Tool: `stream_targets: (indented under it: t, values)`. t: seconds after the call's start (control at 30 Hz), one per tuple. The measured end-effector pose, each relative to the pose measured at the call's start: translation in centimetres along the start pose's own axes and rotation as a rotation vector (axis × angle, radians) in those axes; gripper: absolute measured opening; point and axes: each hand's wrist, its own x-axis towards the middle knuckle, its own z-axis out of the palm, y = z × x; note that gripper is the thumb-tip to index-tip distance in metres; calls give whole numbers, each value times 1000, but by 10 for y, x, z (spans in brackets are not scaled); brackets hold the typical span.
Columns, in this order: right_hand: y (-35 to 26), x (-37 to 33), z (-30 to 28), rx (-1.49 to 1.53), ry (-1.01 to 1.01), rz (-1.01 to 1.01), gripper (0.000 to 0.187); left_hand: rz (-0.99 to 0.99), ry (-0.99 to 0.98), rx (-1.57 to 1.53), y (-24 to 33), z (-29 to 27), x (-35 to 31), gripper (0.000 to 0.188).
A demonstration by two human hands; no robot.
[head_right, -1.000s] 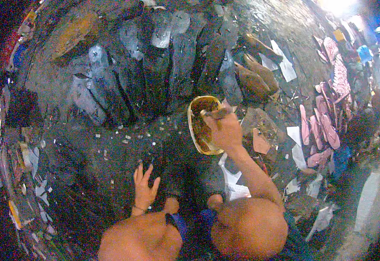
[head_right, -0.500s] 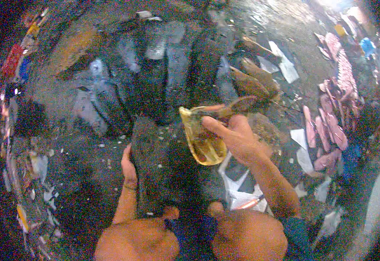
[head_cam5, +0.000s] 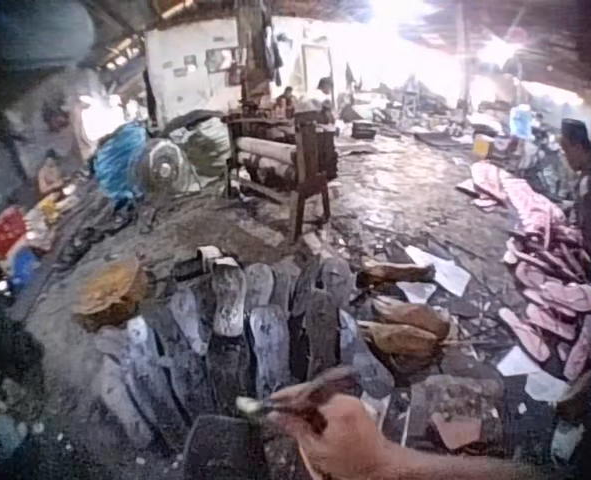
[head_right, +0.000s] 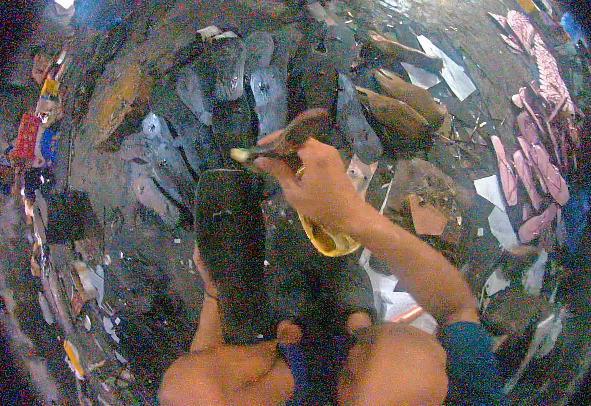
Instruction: The person paints the soles of multiple black slippers with a dark substance using a brush. They repeatedly dip the brush into a yellow container, apply the substance to each slipper sole, and place the treated slippers back on the floor.
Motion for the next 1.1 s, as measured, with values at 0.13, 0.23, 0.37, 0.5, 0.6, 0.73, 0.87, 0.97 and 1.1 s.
stream_targets:
  t: [0.13,0.23,0.37,0.5,0.6,0.73,0.87,0.97,1.1]
  values:
    - [-39,-74,15,190,-287,82,27,8,-247,-249,-9,-17,12,88]
    - [-50,-53,36,157,-104,-391,25,5,-117,-117,-12,-29,-7,80]
    - [-6,10,-1,-99,41,94,19,28,210,150,-5,11,-7,76]
    - [-9,-13,5,229,33,58,20,48,80,122,-11,9,-4,78]
    - [5,1,5,51,89,-32,23,135,-58,-61,1,-5,1,78]
    - [-27,-89,39,391,-321,-1,19,234,73,24,10,-28,-1,75]
    - [-14,-117,32,369,-464,112,21,182,302,-158,25,-71,-34,69]
    - [53,-88,18,-210,-88,211,23,14,487,-246,16,-77,-81,65]
    - [106,-96,1,-546,-14,138,23,-194,344,-9,7,-98,-116,62]
